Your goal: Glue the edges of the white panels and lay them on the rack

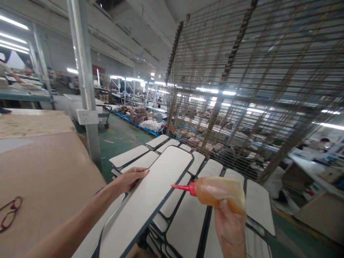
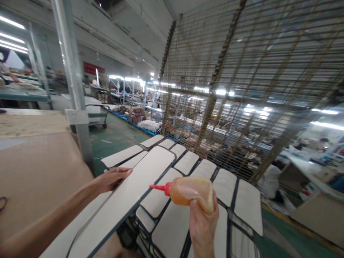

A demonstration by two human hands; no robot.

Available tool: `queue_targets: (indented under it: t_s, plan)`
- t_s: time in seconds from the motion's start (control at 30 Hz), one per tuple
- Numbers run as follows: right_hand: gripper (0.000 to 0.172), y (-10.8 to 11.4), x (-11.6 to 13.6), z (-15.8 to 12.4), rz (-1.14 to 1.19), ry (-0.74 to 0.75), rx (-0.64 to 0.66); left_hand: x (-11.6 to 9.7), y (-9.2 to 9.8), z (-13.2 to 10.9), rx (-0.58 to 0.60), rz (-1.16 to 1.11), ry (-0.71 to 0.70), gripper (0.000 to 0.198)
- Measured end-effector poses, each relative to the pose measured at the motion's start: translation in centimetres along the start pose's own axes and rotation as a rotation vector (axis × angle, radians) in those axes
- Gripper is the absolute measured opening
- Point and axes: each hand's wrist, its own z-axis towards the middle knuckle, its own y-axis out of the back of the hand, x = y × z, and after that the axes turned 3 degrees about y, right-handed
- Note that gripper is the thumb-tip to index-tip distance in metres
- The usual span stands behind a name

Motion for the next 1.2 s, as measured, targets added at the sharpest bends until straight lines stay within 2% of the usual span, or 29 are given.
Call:
queue_targets:
  t_s: [0.2,0.37,0.67,0.97,1.2]
  plan:
    - [0.048,-0.2,0.3,-0.3,0.044,-0.016,-0.008,-0.4,-0.4,0.3,-0.005,-0.007,0.001,0.034]
    - [0.05,-0.2,0.5,-0.7,-0.03,0.001,0.003,-0.9,-0.8,0.4,-0.009,0.006,0.006,0.037]
    - [0.049,-0.3,-0.1,-1.5,-0.038,-0.04,0.049,-1.8,-1.0,0.6,-0.096,-0.005,-0.001,0.038]
    - [0.053,-0.7,-0.1,-2.6,-0.018,-0.115,0.055,-3.3,-1.4,0.9,-0.133,-0.016,-0.015,0.041]
    - [0.055,-0.4,-0.6,-3.4,-0.049,-0.114,0.116,-3.7,-0.8,1.7,-0.187,-0.019,-0.004,0.044]
